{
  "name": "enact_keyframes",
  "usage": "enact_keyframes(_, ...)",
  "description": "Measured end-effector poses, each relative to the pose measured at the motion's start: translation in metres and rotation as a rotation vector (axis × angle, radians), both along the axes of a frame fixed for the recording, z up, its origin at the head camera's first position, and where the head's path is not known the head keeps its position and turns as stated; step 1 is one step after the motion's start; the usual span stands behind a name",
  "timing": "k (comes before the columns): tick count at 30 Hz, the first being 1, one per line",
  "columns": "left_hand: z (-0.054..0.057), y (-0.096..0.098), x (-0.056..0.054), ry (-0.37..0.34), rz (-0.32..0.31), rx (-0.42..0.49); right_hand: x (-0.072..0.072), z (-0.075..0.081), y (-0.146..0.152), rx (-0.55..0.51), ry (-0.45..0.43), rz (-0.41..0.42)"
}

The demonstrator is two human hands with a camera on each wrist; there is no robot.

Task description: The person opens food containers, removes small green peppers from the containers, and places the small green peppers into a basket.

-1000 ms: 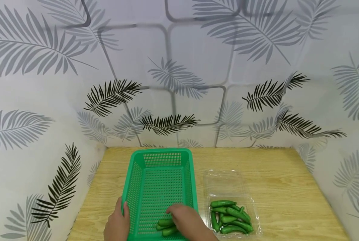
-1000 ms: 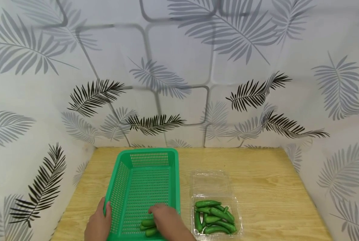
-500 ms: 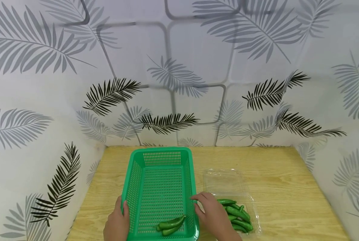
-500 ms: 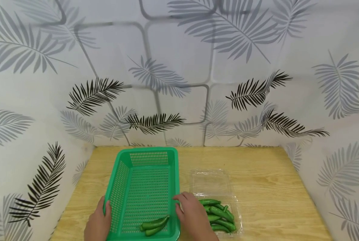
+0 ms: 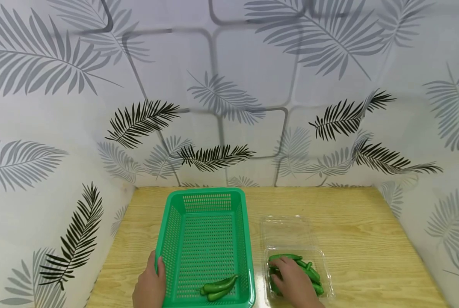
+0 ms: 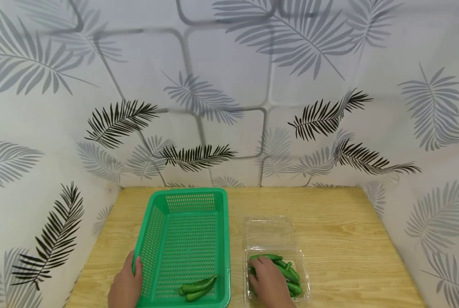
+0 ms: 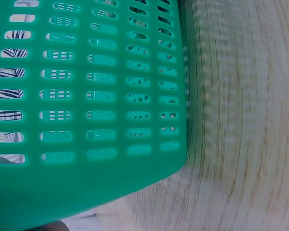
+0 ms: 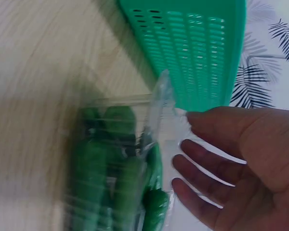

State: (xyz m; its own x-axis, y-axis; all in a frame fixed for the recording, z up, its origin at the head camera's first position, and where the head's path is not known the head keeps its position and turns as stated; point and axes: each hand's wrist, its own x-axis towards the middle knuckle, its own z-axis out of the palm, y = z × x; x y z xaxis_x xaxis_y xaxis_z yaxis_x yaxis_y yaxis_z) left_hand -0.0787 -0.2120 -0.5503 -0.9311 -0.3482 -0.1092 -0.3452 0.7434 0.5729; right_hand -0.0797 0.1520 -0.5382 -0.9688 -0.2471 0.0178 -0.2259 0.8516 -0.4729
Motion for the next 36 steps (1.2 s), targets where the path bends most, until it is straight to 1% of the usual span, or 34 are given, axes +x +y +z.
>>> enact_keyframes(3,0.002,0.000,0.001,-0.005,0.001,0.004,0.001,-0.006,0.004,0.025,-0.021,0.041)
enact_keyframes(6,0.003,0.000,0.001,-0.015,0.002,0.003,0.002,-0.012,0.007,0.053,-0.012,0.071)
enact_keyframes(11,0.001,0.000,0.001,-0.017,0.006,0.001,0.001,-0.020,0.009,0.067,0.015,0.083)
enact_keyframes(17,-0.001,0.000,0.000,-0.016,0.011,-0.006,0.003,-0.023,0.013,0.016,0.089,0.109)
enact_keyframes(20,0.000,-0.001,0.000,-0.017,0.011,-0.009,0.005,-0.023,0.015,0.011,0.092,0.121)
enact_keyframes(23,0.001,-0.001,0.000,-0.012,0.006,-0.007,0.005,-0.023,0.016,0.035,0.092,0.116)
enact_keyframes(30,-0.003,-0.001,-0.001,-0.008,0.017,-0.011,0.004,-0.033,0.018,0.072,0.228,0.123)
enact_keyframes(32,-0.003,-0.001,-0.001,-0.008,0.021,-0.014,0.004,-0.034,0.019,0.068,0.233,0.124)
enact_keyframes(36,-0.003,-0.002,-0.001,-0.009,0.020,-0.016,0.004,-0.033,0.021,0.046,0.201,0.134)
